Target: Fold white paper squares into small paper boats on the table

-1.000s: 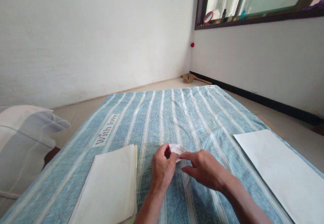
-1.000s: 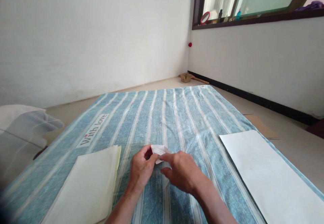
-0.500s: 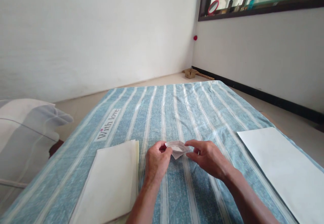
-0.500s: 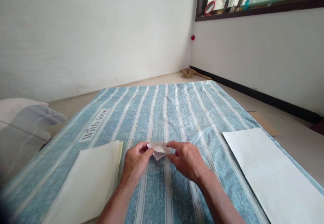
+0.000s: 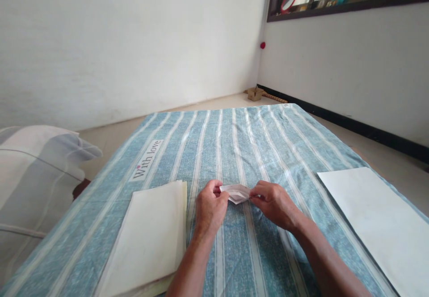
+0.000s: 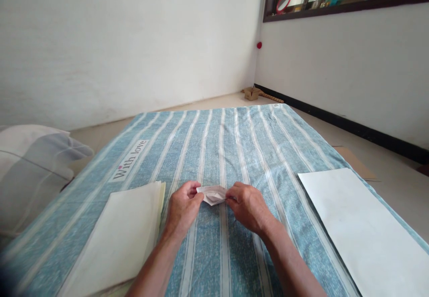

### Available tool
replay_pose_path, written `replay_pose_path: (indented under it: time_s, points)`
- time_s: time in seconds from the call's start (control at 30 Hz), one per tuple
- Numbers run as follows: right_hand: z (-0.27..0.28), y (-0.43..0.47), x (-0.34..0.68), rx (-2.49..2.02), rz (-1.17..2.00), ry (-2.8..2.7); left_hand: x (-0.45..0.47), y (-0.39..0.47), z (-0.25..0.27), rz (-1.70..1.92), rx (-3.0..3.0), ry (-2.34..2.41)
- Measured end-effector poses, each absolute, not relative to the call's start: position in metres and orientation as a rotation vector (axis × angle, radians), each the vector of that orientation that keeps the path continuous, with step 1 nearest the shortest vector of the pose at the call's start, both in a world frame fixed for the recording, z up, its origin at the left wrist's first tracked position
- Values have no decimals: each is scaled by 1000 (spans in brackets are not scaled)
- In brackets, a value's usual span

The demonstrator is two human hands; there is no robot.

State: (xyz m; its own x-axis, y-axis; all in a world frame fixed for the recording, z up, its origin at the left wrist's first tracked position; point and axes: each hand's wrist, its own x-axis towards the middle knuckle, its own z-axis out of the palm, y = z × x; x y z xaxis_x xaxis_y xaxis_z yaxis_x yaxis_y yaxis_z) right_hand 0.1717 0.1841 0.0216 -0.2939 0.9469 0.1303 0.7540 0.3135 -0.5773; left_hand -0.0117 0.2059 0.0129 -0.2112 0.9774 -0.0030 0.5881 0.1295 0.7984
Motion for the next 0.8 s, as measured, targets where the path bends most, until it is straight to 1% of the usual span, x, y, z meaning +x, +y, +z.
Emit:
replay_pose_path:
  time_s: [0.23,0.8]
  points:
    - [23,185,172,-1463,654,-2151,-12,206,14,909,1559,1789]
    - [28,184,178,-1413,780,-2106,-13,209,11,876,1592,1809]
